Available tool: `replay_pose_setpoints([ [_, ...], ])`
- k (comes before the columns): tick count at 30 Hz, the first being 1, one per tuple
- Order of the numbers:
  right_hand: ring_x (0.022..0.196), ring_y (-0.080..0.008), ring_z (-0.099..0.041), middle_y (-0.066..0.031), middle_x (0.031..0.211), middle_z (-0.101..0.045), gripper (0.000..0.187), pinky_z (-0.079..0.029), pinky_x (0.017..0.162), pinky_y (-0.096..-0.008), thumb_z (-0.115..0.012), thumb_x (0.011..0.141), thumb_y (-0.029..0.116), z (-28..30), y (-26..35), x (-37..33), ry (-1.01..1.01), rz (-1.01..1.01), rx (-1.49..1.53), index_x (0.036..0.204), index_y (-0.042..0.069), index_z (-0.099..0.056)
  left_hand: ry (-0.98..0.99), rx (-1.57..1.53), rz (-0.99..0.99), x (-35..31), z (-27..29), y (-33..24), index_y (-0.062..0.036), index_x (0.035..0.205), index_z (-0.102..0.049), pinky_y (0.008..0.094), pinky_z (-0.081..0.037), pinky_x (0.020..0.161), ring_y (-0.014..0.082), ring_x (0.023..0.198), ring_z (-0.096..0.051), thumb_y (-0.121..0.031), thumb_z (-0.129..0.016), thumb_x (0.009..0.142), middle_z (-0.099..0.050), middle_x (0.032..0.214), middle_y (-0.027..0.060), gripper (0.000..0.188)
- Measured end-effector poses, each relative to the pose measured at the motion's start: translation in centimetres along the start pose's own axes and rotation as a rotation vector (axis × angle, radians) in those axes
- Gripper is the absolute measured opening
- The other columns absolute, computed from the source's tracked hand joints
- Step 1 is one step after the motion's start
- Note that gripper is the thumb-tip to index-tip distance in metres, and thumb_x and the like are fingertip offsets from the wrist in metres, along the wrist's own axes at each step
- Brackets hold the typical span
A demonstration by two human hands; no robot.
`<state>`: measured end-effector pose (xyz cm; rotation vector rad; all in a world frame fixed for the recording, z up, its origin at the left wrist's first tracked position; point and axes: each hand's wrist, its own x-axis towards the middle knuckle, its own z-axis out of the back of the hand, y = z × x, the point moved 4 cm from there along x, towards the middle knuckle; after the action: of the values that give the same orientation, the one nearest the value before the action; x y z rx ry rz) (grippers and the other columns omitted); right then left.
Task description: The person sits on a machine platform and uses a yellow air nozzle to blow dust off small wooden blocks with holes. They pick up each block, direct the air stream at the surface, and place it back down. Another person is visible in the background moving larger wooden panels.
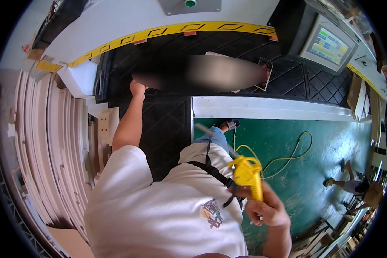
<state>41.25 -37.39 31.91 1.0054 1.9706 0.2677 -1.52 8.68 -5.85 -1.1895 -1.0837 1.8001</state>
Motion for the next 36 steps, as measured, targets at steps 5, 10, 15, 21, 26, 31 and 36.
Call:
replay_pose_setpoints([
  [5, 0.071, -0.0282, -0.069, -0.0278, 0.128, -0.068, 0.059, -0.057, 0.070, -0.0379, -0.061, 0.096, 0.003, -2.0, 2.5, -2.9, -0.113, 0.012, -0.844, 0.150, -0.005, -0.040, -0.043, 0.309, -0.424, 6.9, 1.2, 1.5, -0.0051, 0.120, -0.069, 0.0278, -0.056, 0.058, 0.0150, 0.065, -0.069, -0.018, -0.058, 0.107, -0.076, 0.096, 0.0092, 0.021],
  [10, 0.091, -0.0387, -0.071, -0.0231, 0.113, -0.069, 0.055, -0.058, 0.078, -0.0436, -0.063, 0.096, 0.006, -6.1, 4.4, -1.2, -0.378, 0.207, -1.420, 0.148, -0.003, -0.045, -0.062, 0.603, -0.702, 6.9, -1.3, -1.2, -0.0062, 0.118, -0.072, 0.0325, -0.056, 0.063, 0.0197, 0.071, -0.072, -0.020, -0.063, 0.103, -0.078, 0.095, 0.0100, 0.023],
  [15, 0.095, -0.0488, -0.067, -0.0267, 0.123, -0.064, 0.057, -0.057, 0.077, -0.0519, -0.060, 0.097, 0.002, -7.6, 5.2, 2.3, -0.335, 0.198, -1.324, 0.152, 0.002, -0.044, -0.172, 0.776, -0.801, 3.0, -4.9, -6.3, -0.0107, 0.112, -0.076, 0.0445, -0.055, 0.084, 0.0353, 0.094, -0.071, -0.028, -0.067, 0.096, -0.076, 0.102, 0.0124, 0.025],
  [21, 0.095, -0.0423, -0.069, -0.0260, 0.118, -0.068, 0.057, -0.056, 0.080, -0.0439, -0.063, 0.099, 0.007, -5.1, 4.4, 6.4, -0.315, -0.043, -1.073, 0.151, 0.000, -0.043, -0.148, 0.967, -1.151, 5.8, -10.8, -10.5, -0.0083, 0.135, -0.065, 0.0492, -0.042, 0.112, 0.0402, 0.138, -0.050, -0.032, -0.070, 0.095, -0.058, 0.145, 0.0175, 0.047],
  [26, 0.078, -0.0317, -0.073, -0.0262, 0.120, -0.068, 0.061, -0.059, 0.069, -0.0391, -0.064, 0.092, 0.000, -2.3, 1.1, 11.4, -0.264, -0.068, -0.518, 0.149, -0.003, -0.042, -0.047, 1.150, -0.961, 10.4, -14.3, -11.2, -0.0107, 0.161, -0.037, 0.0542, -0.020, 0.126, 0.0430, 0.153, -0.028, -0.065, -0.052, 0.101, -0.034, 0.165, 0.0237, 0.082],
  [31, 0.111, -0.0348, -0.066, -0.0296, 0.139, -0.057, 0.095, -0.059, 0.088, -0.0433, -0.059, 0.071, -0.008, -1.6, -0.4, 18.3, -0.106, -0.279, 0.386, 0.159, 0.001, -0.025, -0.123, 1.074, -1.044, 8.2, -12.1, -9.8, 0.0016, 0.156, -0.040, 0.0550, -0.027, 0.122, 0.0462, 0.146, -0.036, -0.059, -0.059, 0.101, -0.040, 0.159, 0.0266, 0.083],
  [36, 0.145, -0.0412, -0.042, -0.0220, 0.144, -0.055, 0.090, -0.029, 0.117, -0.0650, -0.076, 0.087, 0.032, -0.7, -2.9, 21.4, 0.064, -0.066, 0.476, 0.161, 0.019, -0.026, 0.072, 1.050, -0.933, -2.6, -7.3, -9.4, 0.0000, 0.143, -0.054, 0.0533, -0.033, 0.118, 0.0439, 0.132, -0.047, -0.044, -0.074, 0.094, -0.051, 0.139, 0.0234, 0.068],
])
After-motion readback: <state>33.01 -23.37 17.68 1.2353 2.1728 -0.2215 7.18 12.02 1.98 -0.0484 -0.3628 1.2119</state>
